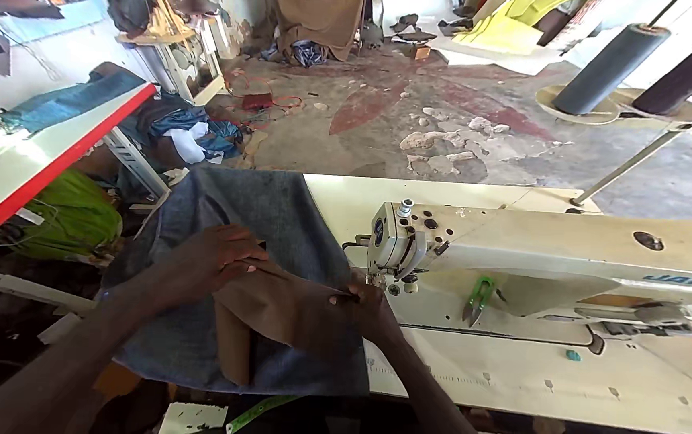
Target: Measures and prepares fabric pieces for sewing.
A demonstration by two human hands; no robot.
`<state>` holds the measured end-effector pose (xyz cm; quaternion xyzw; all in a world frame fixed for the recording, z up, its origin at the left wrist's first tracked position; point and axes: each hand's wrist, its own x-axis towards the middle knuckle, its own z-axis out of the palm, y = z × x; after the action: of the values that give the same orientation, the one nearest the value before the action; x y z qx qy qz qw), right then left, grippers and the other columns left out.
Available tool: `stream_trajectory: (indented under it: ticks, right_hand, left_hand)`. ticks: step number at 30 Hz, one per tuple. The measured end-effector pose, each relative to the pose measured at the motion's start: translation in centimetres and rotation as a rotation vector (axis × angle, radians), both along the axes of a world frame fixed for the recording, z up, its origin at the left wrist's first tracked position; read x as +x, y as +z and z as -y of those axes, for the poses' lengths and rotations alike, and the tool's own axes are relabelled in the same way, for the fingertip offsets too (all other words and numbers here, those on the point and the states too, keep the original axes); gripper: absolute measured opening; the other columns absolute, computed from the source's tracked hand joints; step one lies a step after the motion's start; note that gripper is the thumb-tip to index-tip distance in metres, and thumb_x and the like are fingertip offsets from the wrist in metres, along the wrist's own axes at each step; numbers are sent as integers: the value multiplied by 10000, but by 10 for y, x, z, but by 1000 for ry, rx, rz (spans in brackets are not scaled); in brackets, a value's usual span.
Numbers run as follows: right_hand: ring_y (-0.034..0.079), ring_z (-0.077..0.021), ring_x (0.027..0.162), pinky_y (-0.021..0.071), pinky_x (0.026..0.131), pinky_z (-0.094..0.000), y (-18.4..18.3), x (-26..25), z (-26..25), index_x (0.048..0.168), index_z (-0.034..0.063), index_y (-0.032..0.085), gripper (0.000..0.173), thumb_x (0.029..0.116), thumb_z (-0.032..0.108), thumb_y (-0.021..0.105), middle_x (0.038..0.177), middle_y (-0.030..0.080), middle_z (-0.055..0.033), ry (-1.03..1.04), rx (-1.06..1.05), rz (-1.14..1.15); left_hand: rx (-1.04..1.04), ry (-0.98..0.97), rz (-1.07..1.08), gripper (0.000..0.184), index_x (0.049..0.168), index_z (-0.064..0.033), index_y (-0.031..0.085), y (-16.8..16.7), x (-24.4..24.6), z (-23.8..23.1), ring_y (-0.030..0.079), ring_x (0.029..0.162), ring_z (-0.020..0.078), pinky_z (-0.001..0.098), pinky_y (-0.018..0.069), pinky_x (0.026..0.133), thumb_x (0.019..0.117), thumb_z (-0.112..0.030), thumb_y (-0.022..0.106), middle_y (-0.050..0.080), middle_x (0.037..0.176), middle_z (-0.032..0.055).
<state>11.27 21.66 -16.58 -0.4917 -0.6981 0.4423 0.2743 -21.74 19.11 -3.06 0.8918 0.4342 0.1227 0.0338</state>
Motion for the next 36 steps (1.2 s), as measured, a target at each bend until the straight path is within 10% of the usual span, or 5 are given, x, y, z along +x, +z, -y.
stream_trajectory:
  ticks: [4, 16, 23, 28, 36]
  right_hand:
    - [587, -90, 561, 492, 517, -250, 28, 19, 23, 1014, 57, 749, 219, 935, 262, 749, 778, 706, -31, -7, -288, -293]
    - [675, -154, 807, 588, 743, -339, 8, 32, 51, 1040, -6, 659, 197, 1025, 179, 594, 907, 694, -74, -57, -333, -616]
    - [575, -127, 536, 467, 488, -269, 17, 21, 41, 1032, 11, 675, 220, 992, 228, 677, 723, 679, -69, -164, -354, -420]
    - [717, -158, 695, 612, 623, -341, -1, 23, 41, 1129, 60, 673, 261, 949, 246, 708, 848, 738, -35, -89, -353, -109]
    - [708, -225, 833, 592, 787, -477, -12, -13, -13, 1429, 117, 550, 563, 930, 268, 761, 991, 736, -83, -151, -81, 6]
  left_hand:
    - [-50, 14, 18, 301, 1227, -211, 718, 29, 3, -7, 657, 912, 64, 324, 589, 783, 970, -355, 658, 669, 1032, -73]
    - [-362, 385, 337, 111, 1051, -239, 667, -29, 9, 47, 630, 703, 57, 297, 552, 626, 1015, -318, 597, 663, 815, -85]
    - [-318, 451, 171, 260, 1168, -164, 692, -87, 9, 48, 685, 923, 196, 507, 583, 829, 1030, -351, 576, 697, 1028, 29]
    - [-155, 524, -8, 315, 1185, -132, 686, -141, 28, 51, 738, 988, 271, 525, 604, 803, 1072, -360, 501, 615, 1434, 18]
    - [14, 581, 9, 287, 1166, -147, 695, -162, -9, -14, 732, 1008, 283, 548, 597, 799, 1078, -328, 491, 604, 1450, 3]
